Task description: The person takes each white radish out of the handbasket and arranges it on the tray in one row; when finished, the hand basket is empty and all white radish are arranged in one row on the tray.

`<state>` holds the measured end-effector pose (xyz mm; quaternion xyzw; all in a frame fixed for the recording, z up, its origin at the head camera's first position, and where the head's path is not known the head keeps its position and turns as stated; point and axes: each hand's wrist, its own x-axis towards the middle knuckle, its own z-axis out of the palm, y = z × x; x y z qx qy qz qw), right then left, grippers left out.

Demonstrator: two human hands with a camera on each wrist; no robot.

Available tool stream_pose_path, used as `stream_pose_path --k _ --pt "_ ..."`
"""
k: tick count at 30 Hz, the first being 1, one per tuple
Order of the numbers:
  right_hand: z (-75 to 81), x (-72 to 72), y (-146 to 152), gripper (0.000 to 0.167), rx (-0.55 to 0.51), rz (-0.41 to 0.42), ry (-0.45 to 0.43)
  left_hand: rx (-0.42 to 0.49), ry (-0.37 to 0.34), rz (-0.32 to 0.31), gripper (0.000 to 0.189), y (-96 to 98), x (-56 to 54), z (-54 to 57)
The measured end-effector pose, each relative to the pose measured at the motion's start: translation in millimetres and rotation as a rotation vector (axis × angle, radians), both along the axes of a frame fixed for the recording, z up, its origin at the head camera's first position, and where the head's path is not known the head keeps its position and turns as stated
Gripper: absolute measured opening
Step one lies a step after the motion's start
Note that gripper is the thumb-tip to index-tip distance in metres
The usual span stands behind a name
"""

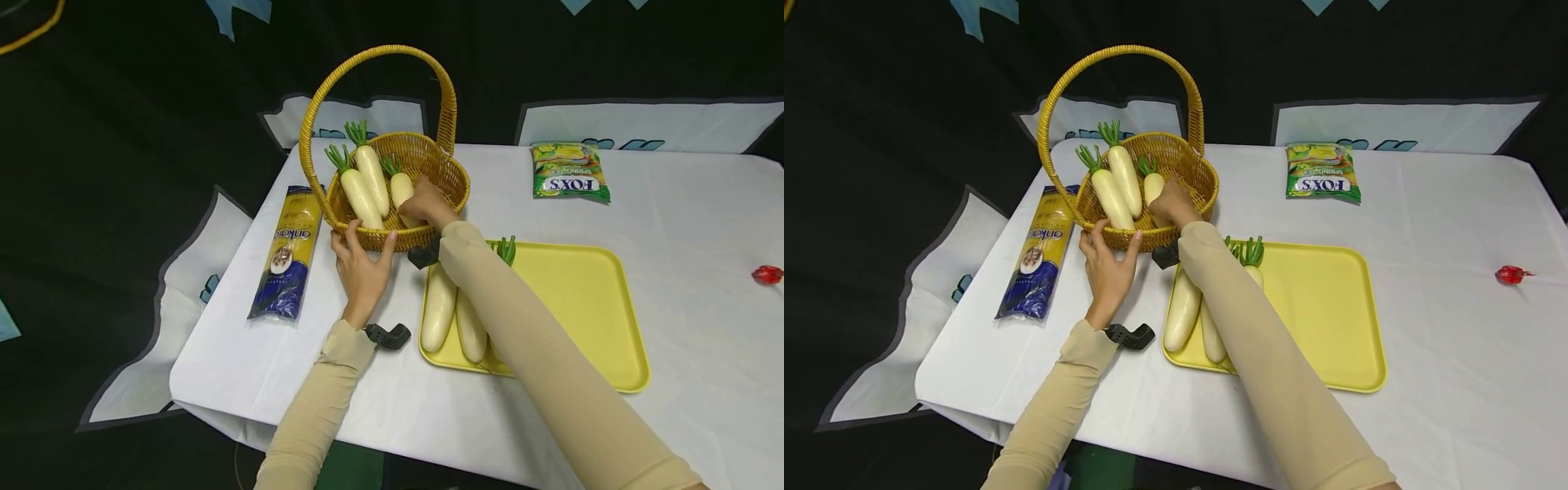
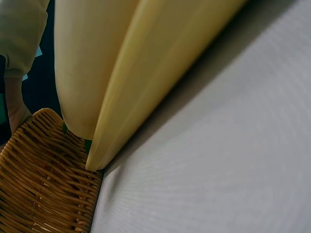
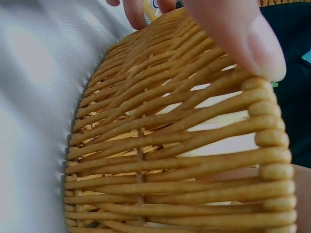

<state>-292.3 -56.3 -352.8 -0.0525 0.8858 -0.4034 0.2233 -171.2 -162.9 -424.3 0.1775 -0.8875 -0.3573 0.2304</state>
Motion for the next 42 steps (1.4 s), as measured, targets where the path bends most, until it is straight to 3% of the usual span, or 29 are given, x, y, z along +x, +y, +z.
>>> stream_pose_path --k 7,17,21,31,36,42 --pt "-2.3 -1.4 0.7 0.074 -0.066 0.005 0.004 0.006 -0.005 0.006 0.072 0.5 -0.3 0.6" --pt "-2.1 -7.7 6.7 0.068 -0.342 -0.021 -0.209 0.011 -0.010 0.005 0.072 0.9 0.3 -0.8" --pt "-2.1 -10.1 10.4 0.066 -0.394 -0.001 -0.246 0.012 -0.014 0.002 0.073 0.9 0.6 -0.6" --pt "1.6 -14.5 21.8 0.062 -0.666 0.049 -0.374 0.016 -0.012 0.001 0.073 1.3 -0.2 -0.5" --pt "8.3 -10.1 35.5 0.056 -0.833 0.037 -0.468 0.025 -0.012 -0.001 0.072 2.2 0.7 -0.8" --pt "20.4 7.2 63.2 0.049 -0.945 0.123 -0.469 0.006 -0.003 0.005 0.071 0.1 -0.7 0.5"
